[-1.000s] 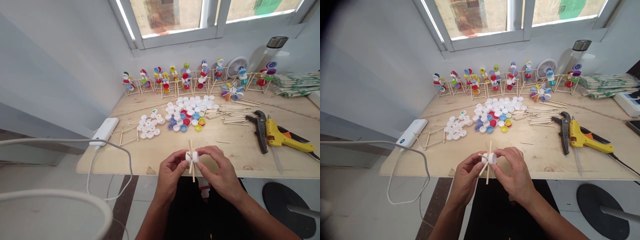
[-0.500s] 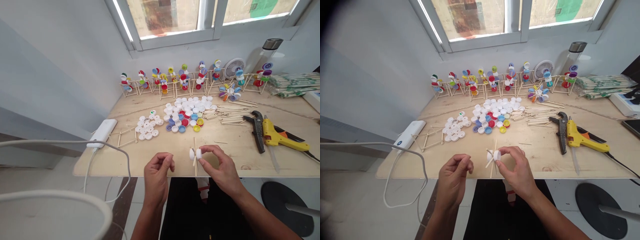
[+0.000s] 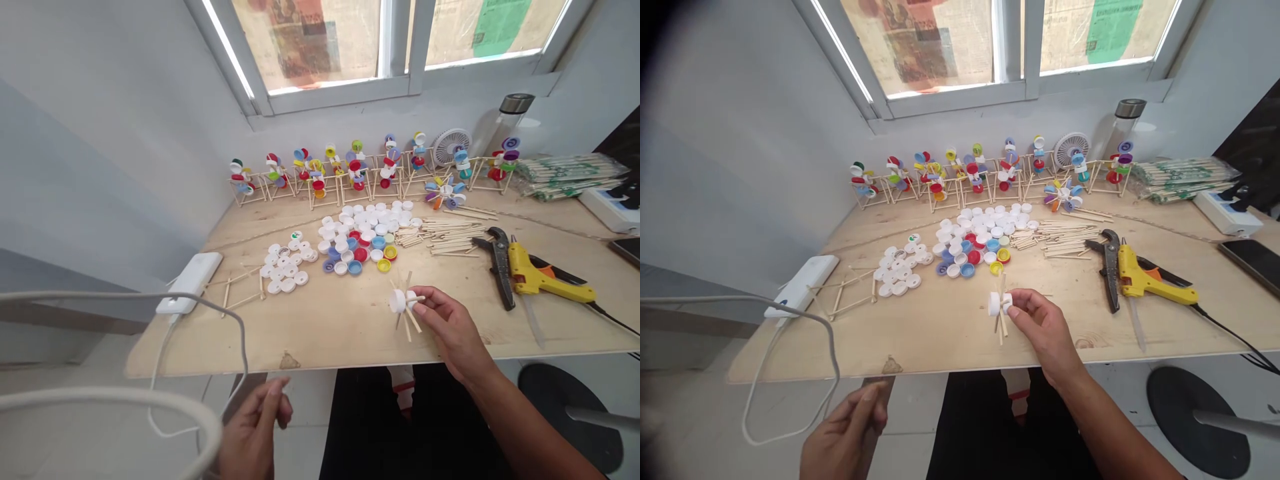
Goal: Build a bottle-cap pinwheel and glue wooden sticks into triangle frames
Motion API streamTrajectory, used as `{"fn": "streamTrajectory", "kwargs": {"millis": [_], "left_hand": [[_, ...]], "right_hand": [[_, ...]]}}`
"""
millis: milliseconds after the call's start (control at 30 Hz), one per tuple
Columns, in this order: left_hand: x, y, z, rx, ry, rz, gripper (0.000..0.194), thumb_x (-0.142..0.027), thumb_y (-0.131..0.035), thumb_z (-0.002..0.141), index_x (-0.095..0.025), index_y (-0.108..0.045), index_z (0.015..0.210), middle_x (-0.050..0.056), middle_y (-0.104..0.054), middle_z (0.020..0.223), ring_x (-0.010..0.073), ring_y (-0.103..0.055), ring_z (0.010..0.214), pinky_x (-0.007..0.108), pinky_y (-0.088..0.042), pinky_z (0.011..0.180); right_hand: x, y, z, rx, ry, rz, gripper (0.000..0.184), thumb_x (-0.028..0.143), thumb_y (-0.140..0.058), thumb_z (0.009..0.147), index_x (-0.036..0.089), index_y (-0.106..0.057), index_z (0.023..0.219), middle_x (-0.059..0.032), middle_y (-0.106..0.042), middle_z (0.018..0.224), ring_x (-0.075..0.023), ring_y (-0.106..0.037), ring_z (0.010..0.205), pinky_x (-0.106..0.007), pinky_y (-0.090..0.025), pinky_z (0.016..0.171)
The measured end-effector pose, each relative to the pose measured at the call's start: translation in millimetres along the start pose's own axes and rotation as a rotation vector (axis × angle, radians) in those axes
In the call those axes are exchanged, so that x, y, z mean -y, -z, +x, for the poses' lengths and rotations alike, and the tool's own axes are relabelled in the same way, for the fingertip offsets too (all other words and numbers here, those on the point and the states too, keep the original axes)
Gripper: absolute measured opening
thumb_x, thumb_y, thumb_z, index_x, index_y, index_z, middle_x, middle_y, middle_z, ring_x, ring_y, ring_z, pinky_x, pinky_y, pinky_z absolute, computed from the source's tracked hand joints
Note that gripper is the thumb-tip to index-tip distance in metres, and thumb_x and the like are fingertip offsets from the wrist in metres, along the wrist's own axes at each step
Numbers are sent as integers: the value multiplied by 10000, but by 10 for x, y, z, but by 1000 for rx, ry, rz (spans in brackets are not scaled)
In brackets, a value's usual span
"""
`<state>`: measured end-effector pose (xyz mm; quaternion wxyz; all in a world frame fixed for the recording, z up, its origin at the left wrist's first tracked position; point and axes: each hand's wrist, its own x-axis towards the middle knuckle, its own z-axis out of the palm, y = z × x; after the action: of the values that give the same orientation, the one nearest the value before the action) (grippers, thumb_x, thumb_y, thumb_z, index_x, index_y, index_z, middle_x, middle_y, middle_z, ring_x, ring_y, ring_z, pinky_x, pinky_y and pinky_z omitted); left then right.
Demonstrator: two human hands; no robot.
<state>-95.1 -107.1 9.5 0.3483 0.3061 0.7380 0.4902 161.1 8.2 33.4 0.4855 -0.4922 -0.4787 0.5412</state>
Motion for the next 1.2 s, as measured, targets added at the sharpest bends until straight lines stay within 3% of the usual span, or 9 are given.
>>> {"fn": "streamTrajectory", "kwargs": {"millis": [100, 133, 200, 267, 333, 367, 467, 800, 1200], "left_hand": [[-43, -60, -83, 286, -98, 225, 313, -496, -631, 751, -206, -683, 645, 12, -570, 542, 154, -494, 532, 254, -387, 540], [-91, -102, -106, 306, -163, 266, 306, -476, -639, 749, -212, -660, 595, 9, -559, 532, 150, -484, 524, 250, -376, 534], [-228, -207, -136, 266, -298, 277, 354, -425, -648, 754, -213, -560, 485, -1, -508, 507, 137, -441, 498, 244, -340, 504], [-397, -319, -140, 235, -380, 211, 296, -359, -642, 769, -224, -586, 512, 11, -568, 587, 140, -472, 531, 246, -359, 525], [-564, -426, -121, 263, -396, 141, 123, -287, -700, 714, -268, -714, 834, 26, -645, 750, 150, -517, 592, 250, -407, 564], [-637, -478, -106, 283, -394, 105, 274, -261, -706, 706, -281, -708, 979, 33, -655, 802, 157, -535, 631, 255, -429, 602], [-797, -631, -58, 340, -436, 5, 352, -223, -702, 709, -284, -696, 1055, 40, -665, 874, 159, -553, 692, 260, -445, 649], [-926, -1041, 8, 373, -757, 202, 297, -268, -593, 834, -193, -605, 1121, 49, -632, 869, 149, -551, 748, 280, -457, 668], [-886, -1030, 29, 423, -681, 170, 242, -290, -596, 828, -201, -648, 1047, 13, -607, 739, 135, -531, 672, 260, -434, 634]], "right_hand": [[14, -6, 9, 12, -29, 100, 329, 434, -680, 756, 209, -644, 993, -37, -673, 909, -178, -602, 890, -305, -478, 809], [8, -4, 14, 21, -42, 128, 324, 427, -685, 753, 212, -644, 991, -33, -669, 914, -173, -595, 890, -299, -472, 808], [-10, 3, 24, 39, -75, 176, 303, 407, -694, 751, 213, -645, 978, -31, -662, 934, -166, -583, 888, -292, -463, 808], [-21, 6, 32, 50, -107, 216, 273, 390, -698, 749, 211, -649, 950, -34, -658, 957, -164, -578, 883, -294, -459, 805], [-10, -1, 35, 62, -129, 263, 254, 385, -701, 743, 206, -651, 917, -38, -656, 957, -166, -577, 876, -299, -460, 799], [3, -9, 34, 72, -140, 288, 252, 386, -704, 739, 202, -653, 903, -41, -655, 947, -166, -578, 870, -299, -460, 795], [54, -42, 20, 105, -186, 351, 256, 385, -721, 717, 186, -656, 864, -43, -652, 894, -162, -580, 838, -295, -454, 789], [63, -88, -56, 154, -331, 505, 202, 330, -754, 695, 217, -670, 839, 2, -662, 798, -132, -580, 738, -263, -428, 752], [40, -97, -70, 268, -308, 431, 171, 344, -677, 790, 196, -628, 862, 1, -633, 808, -114, -549, 749, -255, -416, 735]]}}
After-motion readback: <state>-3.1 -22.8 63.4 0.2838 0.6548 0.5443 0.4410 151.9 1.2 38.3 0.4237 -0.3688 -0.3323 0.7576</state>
